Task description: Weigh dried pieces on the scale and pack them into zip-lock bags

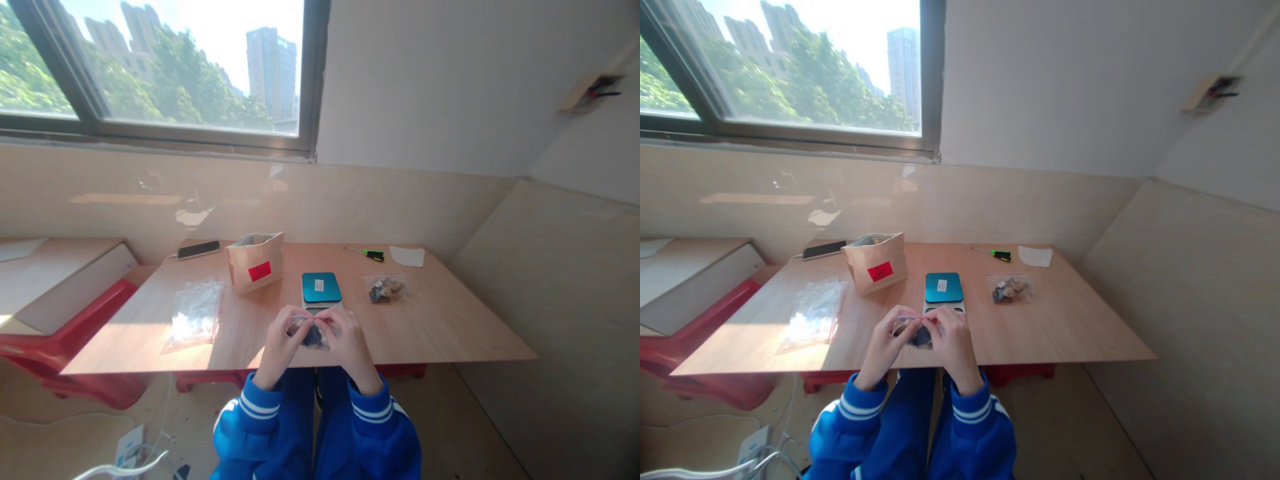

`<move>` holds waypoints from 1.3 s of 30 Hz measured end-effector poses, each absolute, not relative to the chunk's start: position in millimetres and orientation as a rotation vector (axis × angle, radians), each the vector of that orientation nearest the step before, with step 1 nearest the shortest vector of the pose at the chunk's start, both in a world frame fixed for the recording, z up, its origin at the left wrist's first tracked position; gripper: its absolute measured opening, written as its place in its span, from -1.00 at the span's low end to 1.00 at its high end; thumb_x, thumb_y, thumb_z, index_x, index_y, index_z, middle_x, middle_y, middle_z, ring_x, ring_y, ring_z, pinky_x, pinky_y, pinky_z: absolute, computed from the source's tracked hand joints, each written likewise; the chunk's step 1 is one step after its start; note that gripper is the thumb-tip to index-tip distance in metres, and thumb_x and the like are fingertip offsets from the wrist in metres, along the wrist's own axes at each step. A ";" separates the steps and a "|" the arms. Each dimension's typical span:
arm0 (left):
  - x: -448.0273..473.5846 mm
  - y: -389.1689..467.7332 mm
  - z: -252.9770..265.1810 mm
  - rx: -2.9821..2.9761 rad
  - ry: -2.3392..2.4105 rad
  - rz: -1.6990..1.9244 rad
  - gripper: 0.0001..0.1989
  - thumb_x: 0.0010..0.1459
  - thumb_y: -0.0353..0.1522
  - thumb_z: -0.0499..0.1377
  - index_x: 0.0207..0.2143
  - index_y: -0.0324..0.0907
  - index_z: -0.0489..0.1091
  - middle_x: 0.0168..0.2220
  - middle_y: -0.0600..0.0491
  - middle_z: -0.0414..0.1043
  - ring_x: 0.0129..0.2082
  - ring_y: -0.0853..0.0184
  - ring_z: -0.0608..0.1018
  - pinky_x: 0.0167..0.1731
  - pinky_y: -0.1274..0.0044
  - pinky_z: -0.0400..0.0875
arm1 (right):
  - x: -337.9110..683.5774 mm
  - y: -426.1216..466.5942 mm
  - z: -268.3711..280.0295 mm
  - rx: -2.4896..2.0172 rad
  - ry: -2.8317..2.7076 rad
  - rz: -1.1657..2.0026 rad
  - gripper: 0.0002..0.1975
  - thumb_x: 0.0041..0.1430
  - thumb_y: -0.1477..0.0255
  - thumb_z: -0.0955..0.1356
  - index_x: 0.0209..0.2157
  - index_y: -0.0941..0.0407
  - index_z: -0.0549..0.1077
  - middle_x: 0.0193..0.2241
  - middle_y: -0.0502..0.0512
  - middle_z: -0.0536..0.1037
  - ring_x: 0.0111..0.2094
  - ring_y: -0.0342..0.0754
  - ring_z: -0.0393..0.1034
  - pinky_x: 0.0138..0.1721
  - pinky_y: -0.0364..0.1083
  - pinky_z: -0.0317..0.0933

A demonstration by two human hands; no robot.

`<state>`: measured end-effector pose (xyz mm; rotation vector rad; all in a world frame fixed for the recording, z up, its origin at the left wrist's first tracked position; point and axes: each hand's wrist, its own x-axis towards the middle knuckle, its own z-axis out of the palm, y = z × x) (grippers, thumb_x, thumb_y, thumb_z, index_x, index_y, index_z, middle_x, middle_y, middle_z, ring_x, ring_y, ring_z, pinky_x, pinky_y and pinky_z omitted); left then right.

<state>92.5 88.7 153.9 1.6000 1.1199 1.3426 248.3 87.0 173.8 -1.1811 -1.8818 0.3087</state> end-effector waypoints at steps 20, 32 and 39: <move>87.4 80.1 174.8 1.172 1.216 1.598 -0.72 0.14 -0.21 0.16 -0.52 -0.20 0.34 -0.60 0.18 0.25 -0.55 0.47 0.28 -0.55 0.63 0.17 | 250.3 102.3 147.0 -1.185 -1.896 0.077 -0.64 0.32 0.24 0.21 -0.49 0.09 0.43 -0.53 0.00 0.53 -0.41 -0.05 0.37 -0.24 -0.05 0.07; 81.0 78.6 168.3 1.023 1.263 1.672 -0.74 0.11 -0.22 0.17 -0.35 -0.21 0.55 -0.54 0.12 0.48 -0.54 0.38 0.43 -0.55 0.58 0.28 | 260.0 98.8 152.1 -1.149 -1.809 0.410 -0.69 0.25 0.17 0.28 -0.34 0.09 0.52 -0.36 0.09 0.60 -0.30 0.00 0.45 -0.16 0.01 0.22; 82.7 79.0 174.1 1.226 1.068 1.385 -0.65 0.18 -0.19 0.12 -0.13 -0.20 0.54 -0.19 0.00 0.60 -0.07 0.19 0.54 -0.03 0.43 0.39 | 293.4 97.3 142.4 -1.152 -1.314 0.889 -0.65 0.05 0.10 0.40 -0.43 0.13 0.53 -0.45 0.12 0.62 -0.39 0.01 0.50 -0.35 -0.06 0.36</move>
